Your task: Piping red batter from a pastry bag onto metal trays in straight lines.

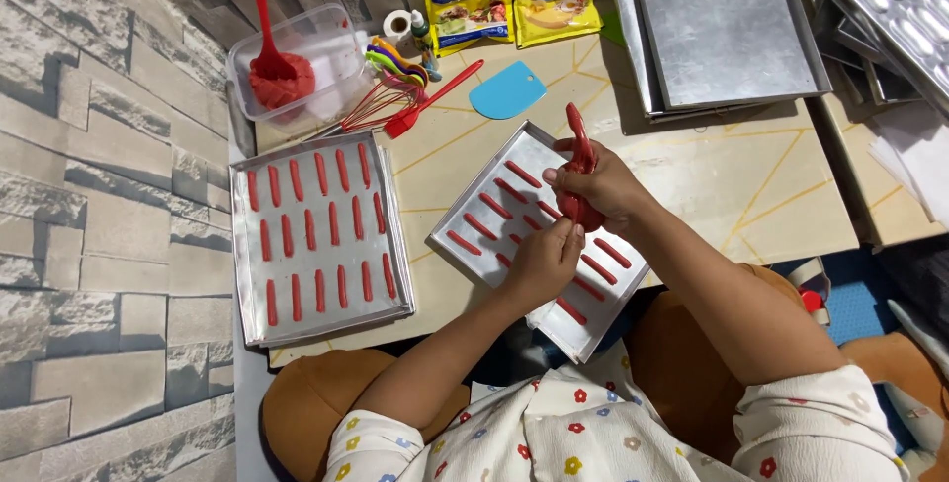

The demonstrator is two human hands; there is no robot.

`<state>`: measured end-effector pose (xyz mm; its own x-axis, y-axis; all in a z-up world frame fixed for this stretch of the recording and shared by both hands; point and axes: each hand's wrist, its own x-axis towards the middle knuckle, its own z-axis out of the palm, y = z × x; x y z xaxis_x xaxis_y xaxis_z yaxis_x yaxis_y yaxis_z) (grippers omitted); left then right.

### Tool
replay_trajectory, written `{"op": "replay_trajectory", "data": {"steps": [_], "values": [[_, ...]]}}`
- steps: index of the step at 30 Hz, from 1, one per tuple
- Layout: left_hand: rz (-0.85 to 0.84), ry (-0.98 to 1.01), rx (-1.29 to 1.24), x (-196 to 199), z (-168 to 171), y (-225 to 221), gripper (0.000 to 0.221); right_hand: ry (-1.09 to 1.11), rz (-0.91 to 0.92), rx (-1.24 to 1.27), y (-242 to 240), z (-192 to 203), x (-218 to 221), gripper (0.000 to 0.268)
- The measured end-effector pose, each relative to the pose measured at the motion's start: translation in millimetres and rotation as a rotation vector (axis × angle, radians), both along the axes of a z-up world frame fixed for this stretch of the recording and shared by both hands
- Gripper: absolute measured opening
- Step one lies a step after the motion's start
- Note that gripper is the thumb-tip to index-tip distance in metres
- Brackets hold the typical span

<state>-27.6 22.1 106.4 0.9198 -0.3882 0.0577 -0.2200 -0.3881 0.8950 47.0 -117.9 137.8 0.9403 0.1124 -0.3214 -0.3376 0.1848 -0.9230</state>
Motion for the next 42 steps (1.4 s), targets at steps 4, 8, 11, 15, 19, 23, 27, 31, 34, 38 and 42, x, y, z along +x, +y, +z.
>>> {"op": "replay_trajectory", "data": {"steps": [4, 8, 11, 15, 19, 23, 27, 31, 34, 38, 42], "values": [[-0.012, 0.006, -0.015, 2.7, -17.4, -1.7, 0.039, -0.039, -0.024, -0.075, -2.6, -2.2, 3.8, 0.058], [-0.003, -0.005, -0.065, 2.9, -26.3, -3.8, 0.036, -0.055, -0.041, -0.117, -4.4, -16.4, 7.7, 0.041], [-0.003, -0.001, -0.073, 2.2, -28.3, -4.2, 0.036, -0.053, -0.062, -0.159, -1.7, -12.4, 6.0, 0.028], [0.003, 0.021, -0.078, 3.5, -32.2, -5.3, 0.032, -0.07, -0.069, -0.214, 0.1, -12.6, 6.3, 0.036], [0.004, 0.057, -0.085, 1.3, -34.7, -4.8, 0.032, -0.1, -0.067, -0.245, -0.2, -24.6, 11.1, 0.045], [0.009, 0.056, -0.08, 1.9, -33.7, -4.6, 0.03, -0.126, -0.051, -0.269, -2.5, -29.7, 11.3, 0.048], [0.0, 0.068, -0.078, 4.5, -38.5, -4.4, 0.028, -0.127, -0.047, -0.264, -5.0, -37.2, 13.5, 0.045], [0.001, 0.139, -0.182, 4.5, -31.2, -5.0, 0.03, -0.114, -0.002, -0.224, -2.4, -2.4, 2.8, 0.043], [0.013, 0.222, -0.292, 6.0, -22.7, -3.0, 0.031, -0.085, -0.014, -0.051, -1.4, 21.7, -1.5, 0.044], [-0.01, 0.389, -0.47, 9.7, -27.3, -5.7, 0.033, -0.122, 0.078, 0.146, -9.5, 4.8, 6.7, 0.04], [0.006, 0.511, -0.578, 10.6, -42.7, -12.7, 0.032, -0.137, 0.014, 0.17, -5.1, -4.4, 4.3, 0.031]]}}
